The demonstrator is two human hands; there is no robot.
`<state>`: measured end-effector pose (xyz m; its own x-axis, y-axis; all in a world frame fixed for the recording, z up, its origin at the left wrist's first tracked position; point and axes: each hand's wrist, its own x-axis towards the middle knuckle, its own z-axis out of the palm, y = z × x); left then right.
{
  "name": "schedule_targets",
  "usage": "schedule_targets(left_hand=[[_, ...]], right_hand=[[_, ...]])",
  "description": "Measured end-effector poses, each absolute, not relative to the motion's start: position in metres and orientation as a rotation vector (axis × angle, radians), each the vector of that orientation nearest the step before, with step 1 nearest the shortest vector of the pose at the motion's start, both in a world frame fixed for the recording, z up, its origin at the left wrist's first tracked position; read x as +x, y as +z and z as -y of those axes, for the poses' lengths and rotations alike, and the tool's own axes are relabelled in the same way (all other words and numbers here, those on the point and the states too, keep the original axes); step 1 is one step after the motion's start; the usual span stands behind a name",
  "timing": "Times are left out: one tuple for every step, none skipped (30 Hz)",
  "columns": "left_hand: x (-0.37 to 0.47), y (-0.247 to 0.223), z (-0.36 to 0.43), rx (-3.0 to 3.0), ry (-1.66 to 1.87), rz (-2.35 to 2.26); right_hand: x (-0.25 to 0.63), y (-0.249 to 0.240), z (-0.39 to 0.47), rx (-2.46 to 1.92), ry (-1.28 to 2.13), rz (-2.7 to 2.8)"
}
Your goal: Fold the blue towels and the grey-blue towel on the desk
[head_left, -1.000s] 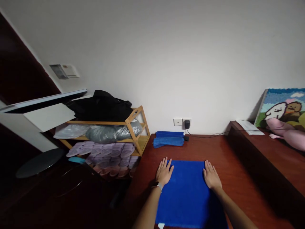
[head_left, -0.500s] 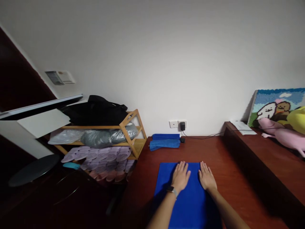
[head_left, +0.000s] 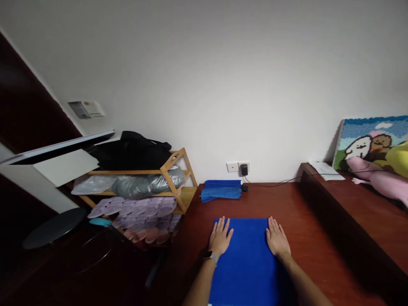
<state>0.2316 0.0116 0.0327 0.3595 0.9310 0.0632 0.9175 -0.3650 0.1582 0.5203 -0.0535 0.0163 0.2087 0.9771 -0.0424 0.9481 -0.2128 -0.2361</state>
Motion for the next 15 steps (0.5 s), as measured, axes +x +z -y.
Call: schedule_targets(left_hand=[[0.221, 0.031, -0.015, 2.508, 0.224, -1.746], [0.213, 0.029, -0.017, 2.517, 0.242, -1.763], [0.208, 0.027, -0.018, 2.529, 0.263, -1.770], [0.206, 0.025, -0.018, 2.542, 0.283, -1.769], [0.206, 0.023, -0.017, 2.551, 0.295, -1.766], [0.206, 0.022, -0.017, 2.555, 0.298, -1.765], [0.207, 0.021, -0.016, 2.557, 0.296, -1.764], [0.208, 0.021, -0.016, 2.557, 0.292, -1.764], [0.209, 0.021, -0.016, 2.557, 0.290, -1.765], [0.209, 0.021, -0.016, 2.557, 0.292, -1.767], [0.209, 0.020, -0.016, 2.557, 0.298, -1.769], [0.209, 0.020, -0.016, 2.558, 0.308, -1.770], [0.209, 0.020, -0.016, 2.558, 0.318, -1.771], [0.210, 0.019, -0.016, 2.557, 0.328, -1.771], [0.210, 0.018, -0.017, 2.555, 0.337, -1.771]], right_hand=[[0.521, 0.015, 0.054, -2.310, 0.272, 1.857], [0.521, 0.014, 0.054, -2.308, 0.267, 1.853], [0.521, 0.013, 0.054, -2.309, 0.259, 1.851], [0.521, 0.013, 0.054, -2.312, 0.252, 1.852], [0.521, 0.012, 0.054, -2.320, 0.246, 1.853], [0.520, 0.012, 0.053, -2.328, 0.241, 1.855], [0.520, 0.013, 0.052, -2.337, 0.237, 1.856], [0.519, 0.013, 0.052, -2.346, 0.236, 1.859], [0.519, 0.014, 0.052, -2.354, 0.239, 1.862], [0.518, 0.015, 0.052, -2.361, 0.243, 1.862], [0.517, 0.016, 0.054, -2.369, 0.248, 1.859], [0.517, 0.016, 0.056, -2.375, 0.255, 1.853], [0.516, 0.015, 0.060, -2.376, 0.261, 1.847], [0.515, 0.014, 0.065, -2.371, 0.262, 1.844], [0.514, 0.012, 0.071, -2.364, 0.259, 1.846]])
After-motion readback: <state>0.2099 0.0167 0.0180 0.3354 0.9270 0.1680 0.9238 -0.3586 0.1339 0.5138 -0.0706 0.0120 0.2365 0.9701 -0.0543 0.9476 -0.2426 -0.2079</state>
